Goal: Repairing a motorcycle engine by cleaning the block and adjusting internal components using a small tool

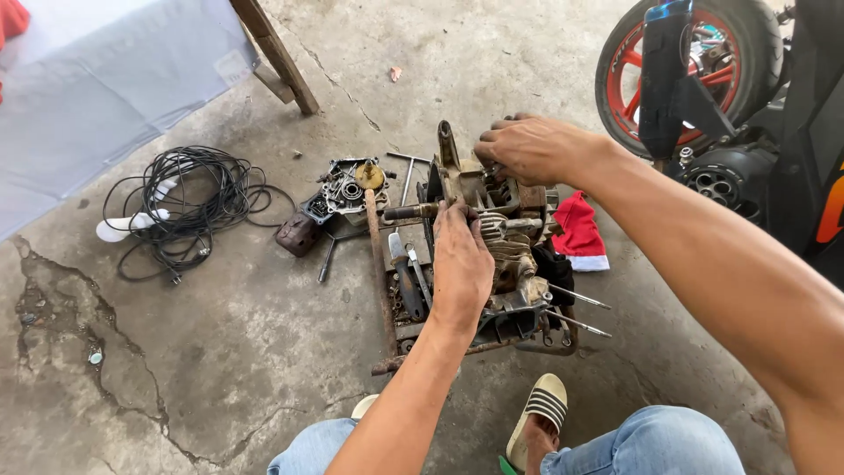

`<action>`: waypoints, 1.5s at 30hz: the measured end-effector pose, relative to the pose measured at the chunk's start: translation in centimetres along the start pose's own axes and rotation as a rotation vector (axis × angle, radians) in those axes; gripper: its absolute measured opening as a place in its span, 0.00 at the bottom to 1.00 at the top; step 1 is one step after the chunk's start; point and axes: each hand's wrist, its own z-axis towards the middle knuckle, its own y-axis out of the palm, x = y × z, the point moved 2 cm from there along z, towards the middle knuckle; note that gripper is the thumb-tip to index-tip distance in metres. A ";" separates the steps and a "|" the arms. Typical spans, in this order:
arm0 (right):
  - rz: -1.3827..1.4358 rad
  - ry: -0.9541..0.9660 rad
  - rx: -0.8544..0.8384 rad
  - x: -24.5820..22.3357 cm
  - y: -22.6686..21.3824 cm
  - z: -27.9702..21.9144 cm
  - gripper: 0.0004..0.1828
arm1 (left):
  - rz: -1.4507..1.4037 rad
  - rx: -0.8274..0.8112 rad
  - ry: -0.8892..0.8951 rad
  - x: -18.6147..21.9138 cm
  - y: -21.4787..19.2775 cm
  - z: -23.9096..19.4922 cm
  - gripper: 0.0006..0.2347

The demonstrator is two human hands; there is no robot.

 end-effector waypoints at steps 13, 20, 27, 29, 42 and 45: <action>0.057 0.201 0.125 2.0 0.0 -1.8 0.27 | 0.001 0.314 0.216 -1.2 1.2 -0.2 0.10; 0.168 0.232 0.154 0.2 1.5 -2.3 0.22 | 0.049 -0.006 -0.094 -1.9 1.4 0.5 0.13; 0.472 0.383 0.344 -1.3 2.4 -5.5 0.20 | 0.024 -0.023 -0.106 -1.2 0.9 0.2 0.17; 0.512 0.390 0.386 -1.8 2.7 -5.4 0.18 | 0.005 -0.018 -0.084 -1.0 0.7 -0.1 0.17; 0.215 0.364 0.362 3.8 3.5 -1.8 0.14 | 0.228 -0.100 -0.137 -1.9 1.7 1.0 0.13; 0.112 0.421 0.490 2.6 2.5 0.3 0.18 | 0.072 0.191 0.082 -2.9 2.7 0.6 0.16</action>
